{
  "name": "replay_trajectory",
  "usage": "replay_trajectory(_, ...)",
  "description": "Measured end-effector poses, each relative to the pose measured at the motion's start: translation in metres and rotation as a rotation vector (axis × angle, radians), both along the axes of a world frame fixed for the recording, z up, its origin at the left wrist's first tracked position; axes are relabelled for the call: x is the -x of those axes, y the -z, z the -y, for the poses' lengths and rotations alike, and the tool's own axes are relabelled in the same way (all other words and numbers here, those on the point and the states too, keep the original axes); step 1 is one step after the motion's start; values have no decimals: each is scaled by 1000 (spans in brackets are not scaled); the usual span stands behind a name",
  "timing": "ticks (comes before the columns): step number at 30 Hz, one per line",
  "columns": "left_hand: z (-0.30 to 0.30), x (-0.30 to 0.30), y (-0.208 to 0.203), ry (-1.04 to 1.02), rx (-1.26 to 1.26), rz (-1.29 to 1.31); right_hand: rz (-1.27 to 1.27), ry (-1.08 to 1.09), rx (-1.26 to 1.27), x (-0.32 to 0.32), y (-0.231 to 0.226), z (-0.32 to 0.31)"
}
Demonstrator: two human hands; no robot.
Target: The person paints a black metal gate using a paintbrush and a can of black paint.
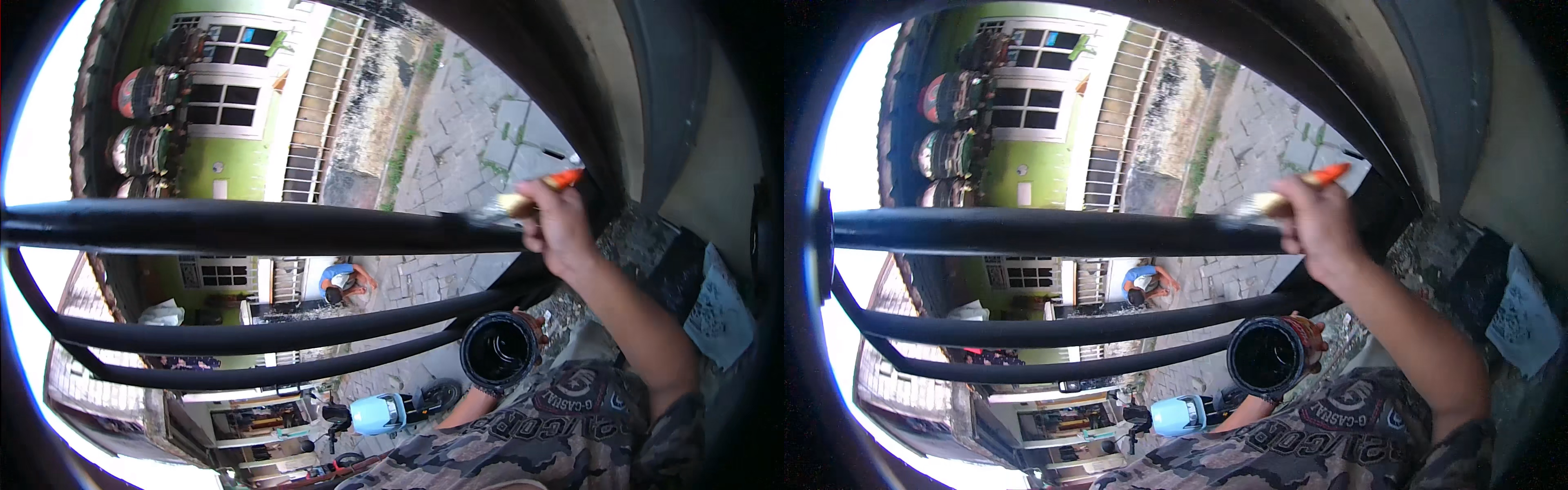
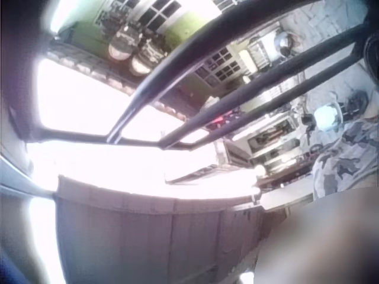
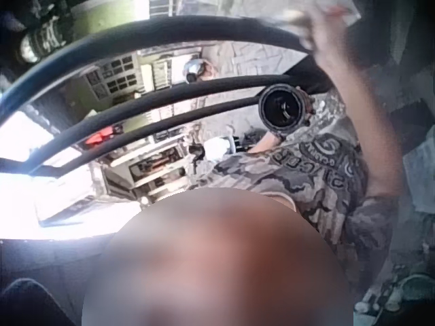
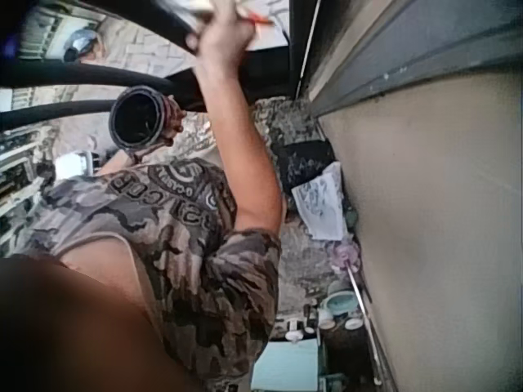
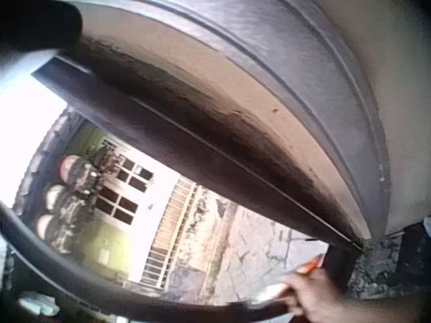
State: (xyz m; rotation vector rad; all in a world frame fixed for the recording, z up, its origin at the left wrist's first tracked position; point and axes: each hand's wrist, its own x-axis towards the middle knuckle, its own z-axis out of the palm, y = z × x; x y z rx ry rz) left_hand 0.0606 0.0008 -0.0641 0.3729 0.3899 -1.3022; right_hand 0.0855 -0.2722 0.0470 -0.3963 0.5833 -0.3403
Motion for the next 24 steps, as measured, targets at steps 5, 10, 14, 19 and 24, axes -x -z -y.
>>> replay_trajectory(5, 16, 9, -26, -91, 112, -52, -3, 254, 1031, -5, 2, 23)
replay_trajectory(10, -34, 12, 33, -111, -67, -37, 388, 263, 1328, -19, -124, 22)
replay_trajectory(14, -26, 13, 19, -90, -20, -33, 471, 357, 927, -33, -169, 27)
replay_trajectory(19, -23, 10, 7, -117, -101, -89, 595, 346, 313, -24, -183, 9)
replay_trajectory(24, -20, 1, 4, -40, -137, 45, 405, 144, 232, -17, -162, 16)
